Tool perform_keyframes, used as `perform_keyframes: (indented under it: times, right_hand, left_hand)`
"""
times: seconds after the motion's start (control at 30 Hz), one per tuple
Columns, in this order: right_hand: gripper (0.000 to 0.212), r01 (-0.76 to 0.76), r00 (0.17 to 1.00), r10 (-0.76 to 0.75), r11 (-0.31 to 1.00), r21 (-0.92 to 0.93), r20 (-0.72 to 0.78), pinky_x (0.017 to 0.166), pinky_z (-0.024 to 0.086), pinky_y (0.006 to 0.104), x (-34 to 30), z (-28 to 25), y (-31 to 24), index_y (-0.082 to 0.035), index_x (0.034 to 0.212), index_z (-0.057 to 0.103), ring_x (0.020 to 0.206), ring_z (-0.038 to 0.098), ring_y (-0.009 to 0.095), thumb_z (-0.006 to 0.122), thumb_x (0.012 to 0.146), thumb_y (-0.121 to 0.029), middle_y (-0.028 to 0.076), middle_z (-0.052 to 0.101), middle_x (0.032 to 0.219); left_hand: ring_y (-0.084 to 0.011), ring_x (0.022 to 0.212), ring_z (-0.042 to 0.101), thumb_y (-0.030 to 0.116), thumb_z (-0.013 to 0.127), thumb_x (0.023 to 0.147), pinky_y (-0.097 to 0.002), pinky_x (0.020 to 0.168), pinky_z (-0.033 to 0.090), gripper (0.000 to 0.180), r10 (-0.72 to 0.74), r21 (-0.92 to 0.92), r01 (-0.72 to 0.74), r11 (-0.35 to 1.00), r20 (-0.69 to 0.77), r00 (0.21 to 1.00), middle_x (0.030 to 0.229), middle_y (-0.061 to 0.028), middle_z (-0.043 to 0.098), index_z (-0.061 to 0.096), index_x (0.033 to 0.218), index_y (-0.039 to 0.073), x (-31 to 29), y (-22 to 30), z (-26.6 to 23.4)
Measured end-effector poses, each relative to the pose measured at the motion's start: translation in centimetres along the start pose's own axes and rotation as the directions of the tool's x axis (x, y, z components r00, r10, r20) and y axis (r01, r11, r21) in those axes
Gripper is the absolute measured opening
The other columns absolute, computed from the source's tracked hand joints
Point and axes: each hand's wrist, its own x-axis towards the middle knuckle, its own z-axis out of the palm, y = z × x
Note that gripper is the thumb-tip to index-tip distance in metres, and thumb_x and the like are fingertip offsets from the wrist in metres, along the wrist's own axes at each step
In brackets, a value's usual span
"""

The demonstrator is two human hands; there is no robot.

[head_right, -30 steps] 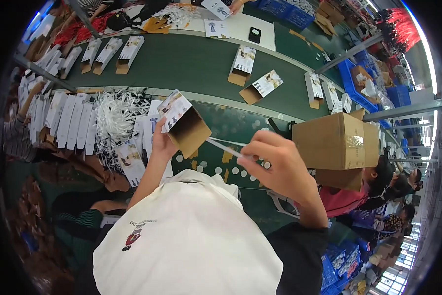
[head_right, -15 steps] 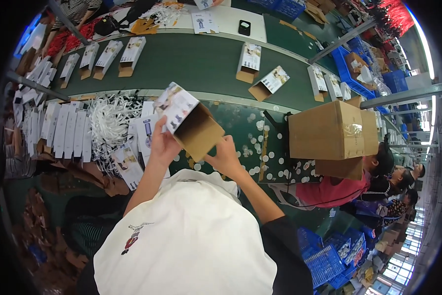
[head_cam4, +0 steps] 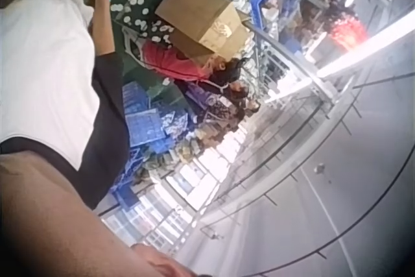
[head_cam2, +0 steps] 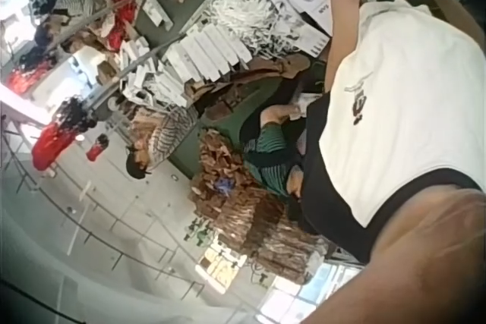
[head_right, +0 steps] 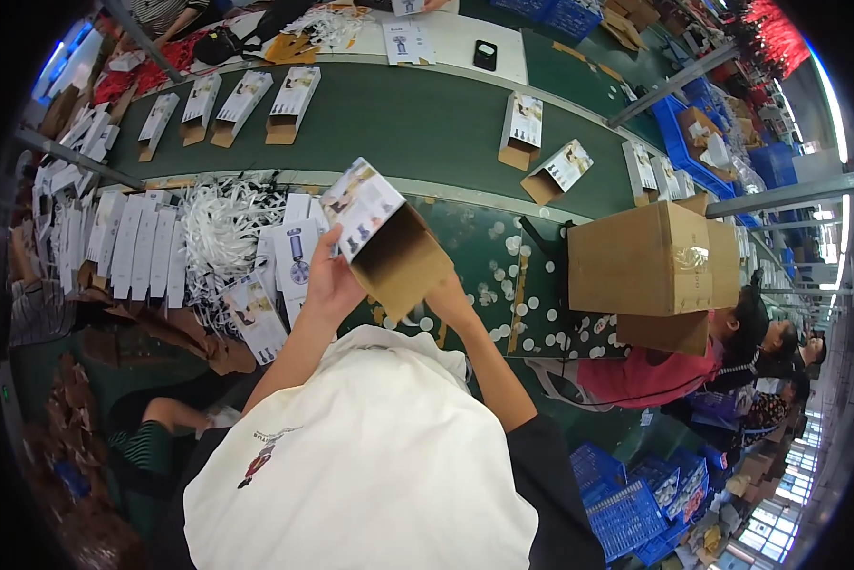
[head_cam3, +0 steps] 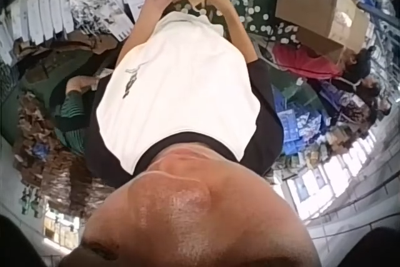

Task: The person assembles product boxes by hand on a factory assembly line, inserting white straps and folding the flaps of the boxes.

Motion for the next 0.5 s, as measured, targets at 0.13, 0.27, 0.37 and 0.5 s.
perform_keyframes:
  times: [0.13,0.27,0.37,0.5]
  right_hand:
    - [0.016,-0.25,0.965,0.255,0.965,0.085,-0.058,0.064,0.046,0.022,0.5,-1.3,-1.6,-0.001,0.097,0.062,0.07,0.052,0.003,0.053,0.09,-0.011,-0.001,0.059,0.079]
    - [0.021,-0.097,0.994,0.087,0.977,0.19,0.062,0.068,0.047,0.0221,1.1,-3.0,-1.7,-0.001,0.106,0.064,0.074,0.056,0.007,0.049,0.097,-0.015,0.0,0.062,0.086]
    - [0.025,-0.089,0.995,0.068,0.942,0.323,0.075,0.077,0.047,0.023,1.0,-4.1,-1.9,0.0,0.111,0.062,0.082,0.058,0.008,0.049,0.1,-0.017,0.001,0.064,0.094]
    - [0.025,0.008,0.994,0.058,0.795,0.607,-0.09,0.09,0.044,0.0275,1.6,-4.2,-4.7,0.001,0.103,0.059,0.09,0.06,0.012,0.047,0.102,-0.021,0.008,0.066,0.098]
  left_hand:
    - [-0.027,0.123,0.053,0.034,0.057,0.092,-0.0426,0.11,0.037,0.056,-0.061,-0.092,0.063,0.994,0.027,0.998,0.132,-0.014,0.057,0.046,0.135,0.0,0.5,0.0,-0.1]
    - [-0.0268,0.123,0.051,0.035,0.061,0.089,-0.0407,0.111,0.035,0.063,0.039,-0.085,-0.043,0.995,-0.049,0.998,0.133,-0.0139,0.054,0.042,0.133,-0.007,1.1,-0.9,-0.5]
    - [-0.0271,0.124,0.05,0.033,0.062,0.088,-0.0405,0.111,0.035,0.062,0.003,-0.132,-0.011,0.991,-0.061,0.998,0.133,-0.0145,0.054,0.042,0.133,-0.006,1.8,-1.0,-0.9]
    - [-0.0278,0.126,0.049,0.035,0.061,0.088,-0.0407,0.111,0.035,0.063,-0.012,-0.141,-0.002,0.99,-0.099,0.995,0.134,-0.0147,0.053,0.042,0.133,-0.005,2.1,-1.8,-1.3]
